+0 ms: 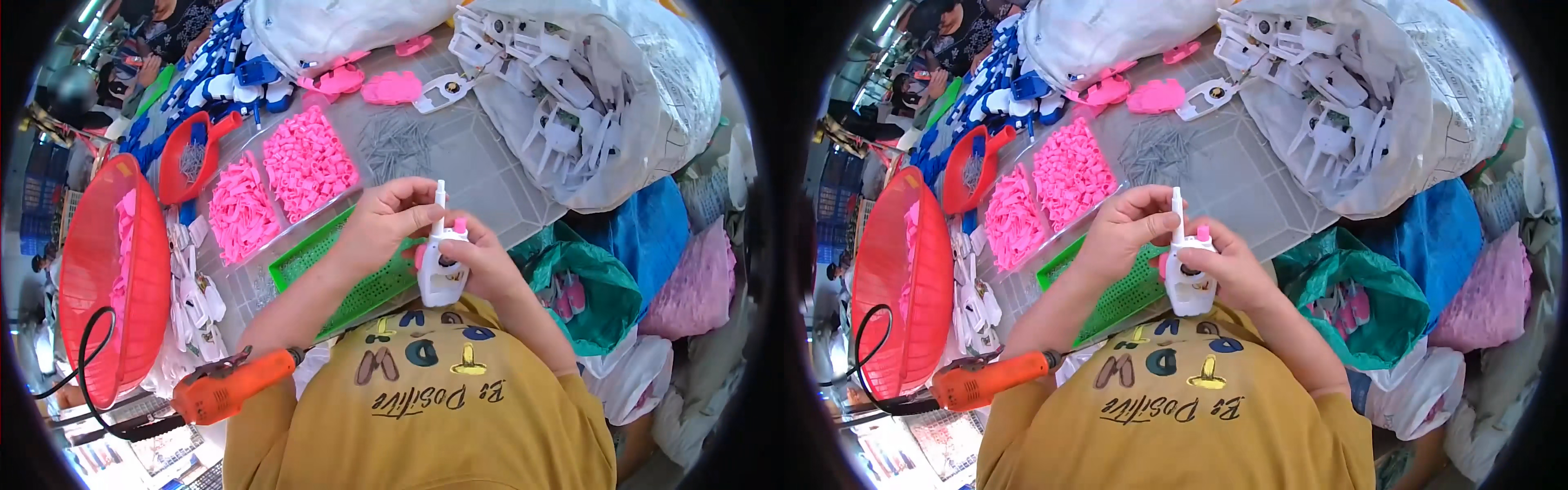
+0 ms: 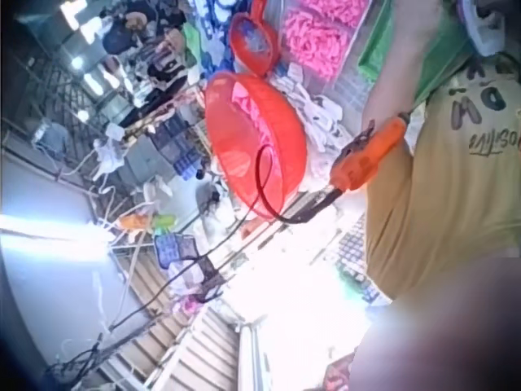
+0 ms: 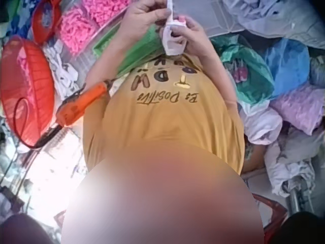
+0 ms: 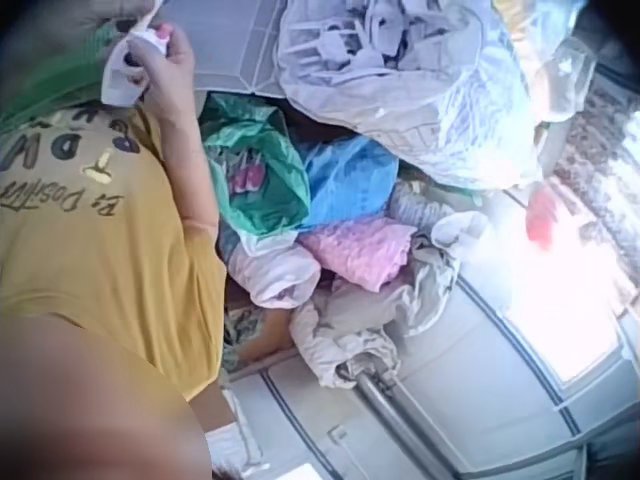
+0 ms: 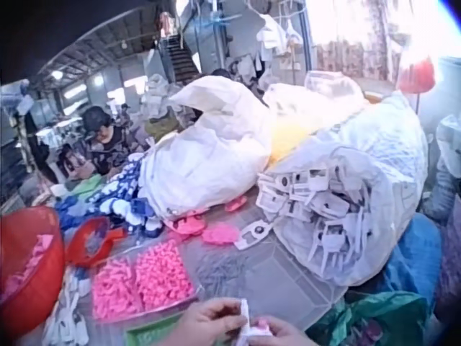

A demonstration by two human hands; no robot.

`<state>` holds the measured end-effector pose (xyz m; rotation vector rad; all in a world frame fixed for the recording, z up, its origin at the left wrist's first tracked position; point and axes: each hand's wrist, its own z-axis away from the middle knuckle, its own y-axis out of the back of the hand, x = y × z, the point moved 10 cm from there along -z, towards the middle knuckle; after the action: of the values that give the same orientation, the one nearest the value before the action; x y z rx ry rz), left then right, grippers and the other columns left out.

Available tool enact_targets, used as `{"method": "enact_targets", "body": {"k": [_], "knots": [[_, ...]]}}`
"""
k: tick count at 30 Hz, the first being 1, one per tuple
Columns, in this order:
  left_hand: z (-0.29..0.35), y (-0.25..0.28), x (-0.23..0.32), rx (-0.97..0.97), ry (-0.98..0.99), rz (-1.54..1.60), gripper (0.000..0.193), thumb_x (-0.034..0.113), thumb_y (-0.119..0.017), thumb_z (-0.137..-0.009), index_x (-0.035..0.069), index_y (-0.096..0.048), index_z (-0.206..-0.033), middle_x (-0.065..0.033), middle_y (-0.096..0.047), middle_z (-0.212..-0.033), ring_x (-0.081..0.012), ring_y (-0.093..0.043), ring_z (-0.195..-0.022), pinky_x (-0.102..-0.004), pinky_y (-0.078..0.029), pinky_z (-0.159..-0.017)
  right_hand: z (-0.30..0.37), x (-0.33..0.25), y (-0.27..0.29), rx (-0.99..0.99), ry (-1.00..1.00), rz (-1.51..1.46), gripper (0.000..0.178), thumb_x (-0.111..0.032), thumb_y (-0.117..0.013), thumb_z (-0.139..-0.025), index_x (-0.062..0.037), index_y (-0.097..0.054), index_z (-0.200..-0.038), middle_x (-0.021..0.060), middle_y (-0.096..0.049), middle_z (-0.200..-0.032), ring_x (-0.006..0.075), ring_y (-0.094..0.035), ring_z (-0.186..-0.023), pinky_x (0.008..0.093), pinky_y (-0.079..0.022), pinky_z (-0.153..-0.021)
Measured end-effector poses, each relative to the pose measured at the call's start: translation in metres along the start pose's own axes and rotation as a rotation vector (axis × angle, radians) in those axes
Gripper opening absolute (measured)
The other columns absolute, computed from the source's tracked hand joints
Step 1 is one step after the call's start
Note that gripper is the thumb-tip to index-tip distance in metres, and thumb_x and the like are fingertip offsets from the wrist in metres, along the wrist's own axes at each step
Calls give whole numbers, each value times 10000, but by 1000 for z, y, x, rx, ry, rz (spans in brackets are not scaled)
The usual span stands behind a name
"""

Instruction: Assembling plastic toy walkie-talkies by fitting internal electronic components and applying glue to the housing.

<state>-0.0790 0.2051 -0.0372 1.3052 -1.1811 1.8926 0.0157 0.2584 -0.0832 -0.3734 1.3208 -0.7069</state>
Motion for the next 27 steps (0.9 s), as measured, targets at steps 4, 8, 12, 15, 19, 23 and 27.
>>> {"method": "enact_targets", "body": {"k": [4,8,12,15,19,23,27], "knots": [[-14,12,7,-12,-37,-286,225,99,-646,-949,12,-645,-1156,-59,-673,-1076,-145,-654,-922,-306,-543,-806,-8,8,-2,20,-26,-127,335,-129,-612,-922,-23,-534,-1229,181,-661,-1122,300,-701,-933,436,-590,-813],[-53,43,71,232,-424,-1052,317,185,-661,-893,5,-659,-1154,-212,-690,-1064,-332,-671,-997,-412,-521,-872,-8,-5,23,205,-31,-145,375,-151,-599,-931,-2,-521,-1266,176,-673,-1071,282,-706,-898,422,-594,-798],[-115,73,81,257,-627,-1433,365,163,-689,-832,-16,-629,-1144,-227,-662,-1103,-400,-622,-1020,-484,-491,-901,-7,-17,38,246,37,-225,409,-165,-606,-936,6,-510,-1295,180,-643,-1176,283,-693,-947,463,-593,-847],[-157,61,66,97,-659,-1654,538,198,-712,-800,35,-546,-1285,-190,-581,-1281,-421,-541,-1131,-481,-477,-957,-6,-22,41,255,43,-218,421,-165,-609,-937,3,-502,-1308,174,-618,-1245,281,-679,-1004,482,-588,-871],[-198,59,57,93,-601,-1823,509,229,-720,-777,65,-580,-1239,-158,-586,-1276,-394,-534,-1156,-486,-491,-960,-7,-30,44,216,79,-238,451,-150,-613,-933,-9,-479,-1340,158,-609,-1272,280,-661,-1074,491,-571,-904],[-220,79,48,7,-320,-1917,373,185,-691,-774,59,-631,-1120,-144,-607,-1196,-380,-550,-1153,-486,-514,-921,-4,-42,62,262,123,-285,448,-142,-613,-931,-24,-480,-1341,146,-612,-1256,276,-662,-1064,509,-556,-923],[-204,93,91,133,-593,-1696,394,88,-652,-773,41,-627,-1163,-189,-620,-1137,-391,-595,-1062,-465,-508,-901,-6,-44,77,299,157,-324,429,-148,-617,-926,-36,-492,-1321,134,-622,-1219,266,-667,-1036,501,-562,-910]]}}
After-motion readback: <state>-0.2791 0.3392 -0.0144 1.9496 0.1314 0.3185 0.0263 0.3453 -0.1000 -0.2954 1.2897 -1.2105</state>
